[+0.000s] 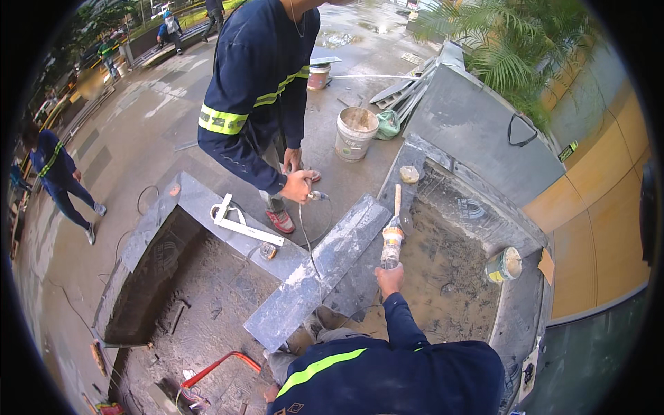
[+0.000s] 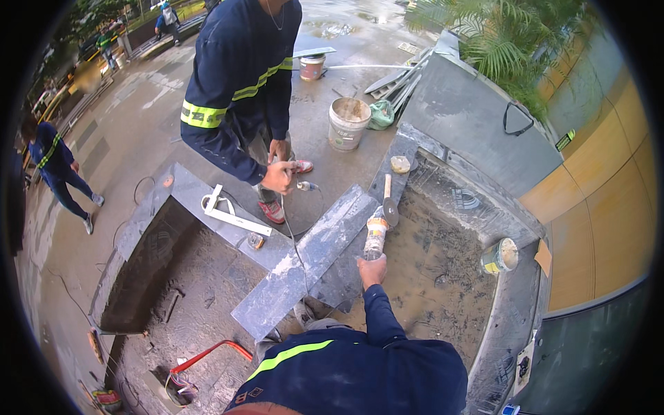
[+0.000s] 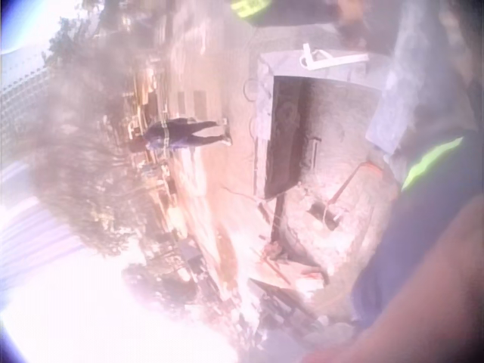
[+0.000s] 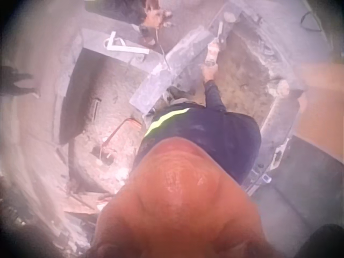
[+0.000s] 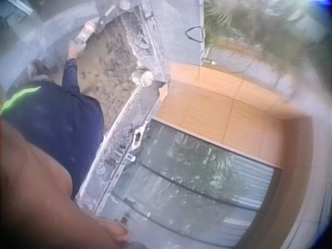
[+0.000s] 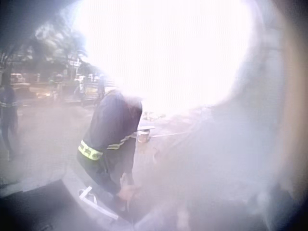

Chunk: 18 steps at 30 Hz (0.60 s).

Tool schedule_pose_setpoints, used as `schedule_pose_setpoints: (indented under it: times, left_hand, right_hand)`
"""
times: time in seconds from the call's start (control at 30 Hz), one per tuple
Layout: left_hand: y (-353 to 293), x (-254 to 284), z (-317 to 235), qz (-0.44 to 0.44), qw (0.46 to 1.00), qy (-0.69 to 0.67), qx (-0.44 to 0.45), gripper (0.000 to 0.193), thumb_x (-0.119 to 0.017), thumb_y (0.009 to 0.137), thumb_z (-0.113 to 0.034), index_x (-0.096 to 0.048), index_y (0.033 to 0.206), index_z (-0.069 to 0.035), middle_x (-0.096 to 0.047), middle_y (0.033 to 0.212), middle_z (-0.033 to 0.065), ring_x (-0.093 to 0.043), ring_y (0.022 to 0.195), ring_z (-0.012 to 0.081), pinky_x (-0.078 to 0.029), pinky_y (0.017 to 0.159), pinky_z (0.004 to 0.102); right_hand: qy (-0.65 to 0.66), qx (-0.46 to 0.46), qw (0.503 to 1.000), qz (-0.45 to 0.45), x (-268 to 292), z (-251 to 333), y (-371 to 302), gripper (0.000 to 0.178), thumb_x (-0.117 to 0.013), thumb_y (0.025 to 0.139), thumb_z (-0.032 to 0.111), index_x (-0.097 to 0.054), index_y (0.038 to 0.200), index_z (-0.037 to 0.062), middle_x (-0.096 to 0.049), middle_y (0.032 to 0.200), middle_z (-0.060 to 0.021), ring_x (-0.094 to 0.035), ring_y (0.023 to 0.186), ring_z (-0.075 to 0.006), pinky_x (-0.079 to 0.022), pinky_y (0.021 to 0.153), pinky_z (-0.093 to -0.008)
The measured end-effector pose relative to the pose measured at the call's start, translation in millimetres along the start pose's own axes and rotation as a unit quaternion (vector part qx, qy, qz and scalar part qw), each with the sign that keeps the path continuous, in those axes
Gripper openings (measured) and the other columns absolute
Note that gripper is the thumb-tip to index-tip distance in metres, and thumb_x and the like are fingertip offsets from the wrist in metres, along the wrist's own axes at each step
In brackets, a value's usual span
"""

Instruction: The person uses an angle grinder to cut a large rectangular tile on a construction site. After cutting, the person lifts and inspects the tile, then places it back down.

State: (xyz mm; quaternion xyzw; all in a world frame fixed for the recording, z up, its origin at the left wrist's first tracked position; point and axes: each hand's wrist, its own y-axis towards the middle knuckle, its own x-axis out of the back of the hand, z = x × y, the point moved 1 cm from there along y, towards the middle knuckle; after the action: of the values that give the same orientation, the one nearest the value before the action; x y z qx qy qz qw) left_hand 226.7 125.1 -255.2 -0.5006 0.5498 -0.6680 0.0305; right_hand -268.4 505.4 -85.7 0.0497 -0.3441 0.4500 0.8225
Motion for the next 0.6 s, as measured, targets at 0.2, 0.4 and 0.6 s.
schedule_pose_setpoints:
  times: [0.2, 0.4, 0.6]
  left_hand:
    - [7.8, 11.2, 22.3, -0.037, 0.948, -0.315, 0.006, 0.030, -0.064, 0.100, -0.032, -0.081, 0.112, -0.011, -0.081, 0.107, 0.0185, -0.079, 0.097, 0.0376, -0.060, 0.083, 0.0556]
    - [4.0, 8.2, 23.9, 0.036, 0.704, -0.687, 0.175, 0.015, -0.067, 0.097, -0.017, -0.078, 0.099, -0.007, -0.077, 0.088, 0.0111, -0.075, 0.072, 0.0295, -0.056, 0.062, 0.0467]
    - [0.3, 8.1, 32.1, -0.110, 0.850, -0.492, -0.155, 0.015, -0.068, 0.099, -0.021, -0.075, 0.099, -0.009, -0.074, 0.088, 0.0086, -0.075, 0.079, 0.0300, -0.055, 0.066, 0.0474]
  right_hand:
    - [-0.015, 0.005, 0.999, -0.031, 1.1, -7.6, -5.5, 0.065, -0.089, 0.067, 0.021, -0.066, 0.124, -0.0020, -0.080, 0.110, -0.0240, -0.078, 0.106, -0.0446, -0.059, 0.093, -0.0521]
    - [-0.038, 0.005, 0.999, -0.028, 2.2, -12.9, -10.1, 0.068, -0.087, 0.066, 0.016, -0.065, 0.127, -0.0049, -0.079, 0.112, -0.0246, -0.079, 0.105, -0.0435, -0.060, 0.093, -0.0504]
    - [0.009, 0.007, 1.000, -0.005, 0.1, -35.3, -9.8, 0.068, -0.084, 0.067, 0.015, -0.064, 0.128, -0.0080, -0.078, 0.112, -0.0241, -0.078, 0.105, -0.0431, -0.059, 0.095, -0.0490]
